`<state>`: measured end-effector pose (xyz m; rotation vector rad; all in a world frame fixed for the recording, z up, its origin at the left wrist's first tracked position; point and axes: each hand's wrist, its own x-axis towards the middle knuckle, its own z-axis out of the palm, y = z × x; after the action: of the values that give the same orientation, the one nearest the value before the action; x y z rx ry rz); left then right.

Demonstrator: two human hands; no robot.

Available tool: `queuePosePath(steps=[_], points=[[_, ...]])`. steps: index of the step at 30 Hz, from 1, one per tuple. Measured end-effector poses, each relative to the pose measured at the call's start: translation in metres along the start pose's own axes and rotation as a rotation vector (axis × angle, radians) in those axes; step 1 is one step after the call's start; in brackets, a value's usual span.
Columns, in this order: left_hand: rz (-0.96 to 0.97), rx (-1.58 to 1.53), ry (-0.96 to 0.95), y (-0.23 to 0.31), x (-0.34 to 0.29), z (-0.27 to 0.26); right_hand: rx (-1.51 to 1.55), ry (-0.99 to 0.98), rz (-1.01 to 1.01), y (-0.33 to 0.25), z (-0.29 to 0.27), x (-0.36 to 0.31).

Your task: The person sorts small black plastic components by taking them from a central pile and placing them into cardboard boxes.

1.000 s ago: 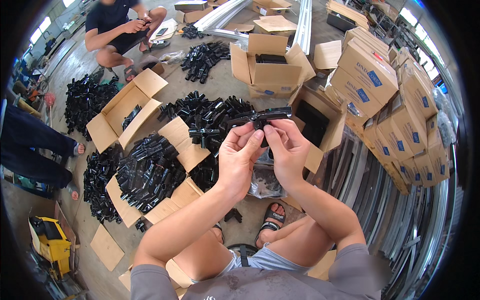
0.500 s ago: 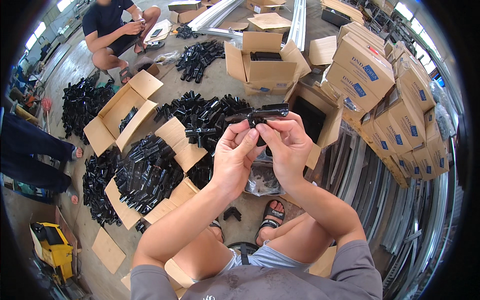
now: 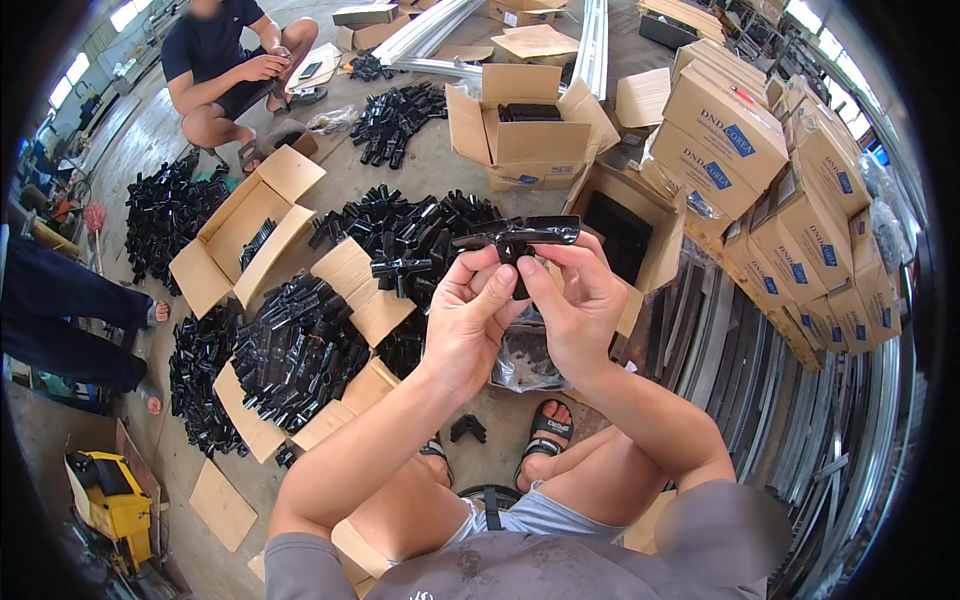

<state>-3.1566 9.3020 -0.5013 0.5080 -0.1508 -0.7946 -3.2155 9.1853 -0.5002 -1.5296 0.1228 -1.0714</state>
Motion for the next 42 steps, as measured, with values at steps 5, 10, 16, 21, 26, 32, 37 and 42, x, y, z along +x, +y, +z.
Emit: queuePosePath(steps=[5, 10, 16, 21, 26, 32, 37, 42], points=[[-0.006, 0.010, 0.008, 0.000, 0.001, -0.001, 0.020, -0.002, 0.011, 0.004, -0.004, 0.001], [-0.014, 0.014, 0.000, -0.002, 0.002, -0.005, 0.019, -0.013, 0.033, 0.001, -0.003, 0.002], [-0.013, 0.017, -0.005, 0.001, 0.004, -0.002, -0.155, -0.067, -0.108, 0.007, -0.013, 0.003], [-0.016, 0.141, 0.001, 0.007, 0.007, -0.006, 0.182, -0.034, 0.192, -0.025, -0.009, 0.018], [0.078, 0.339, -0.046, 0.012, 0.011, -0.007, 0.169, -0.119, 0.209, -0.017, -0.023, 0.019], [-0.075, 0.240, -0.018, 0.022, 0.009, -0.006, 0.101, -0.066, 0.247, -0.012, -0.027, 0.013], [-0.055, 0.475, -0.034, 0.030, 0.007, -0.001, 0.106, -0.095, 0.119, -0.007, -0.024, 0.009], [-0.018, 0.451, 0.038, 0.020, 0.012, -0.012, 0.176, -0.095, 0.246, 0.003, -0.020, 0.005]])
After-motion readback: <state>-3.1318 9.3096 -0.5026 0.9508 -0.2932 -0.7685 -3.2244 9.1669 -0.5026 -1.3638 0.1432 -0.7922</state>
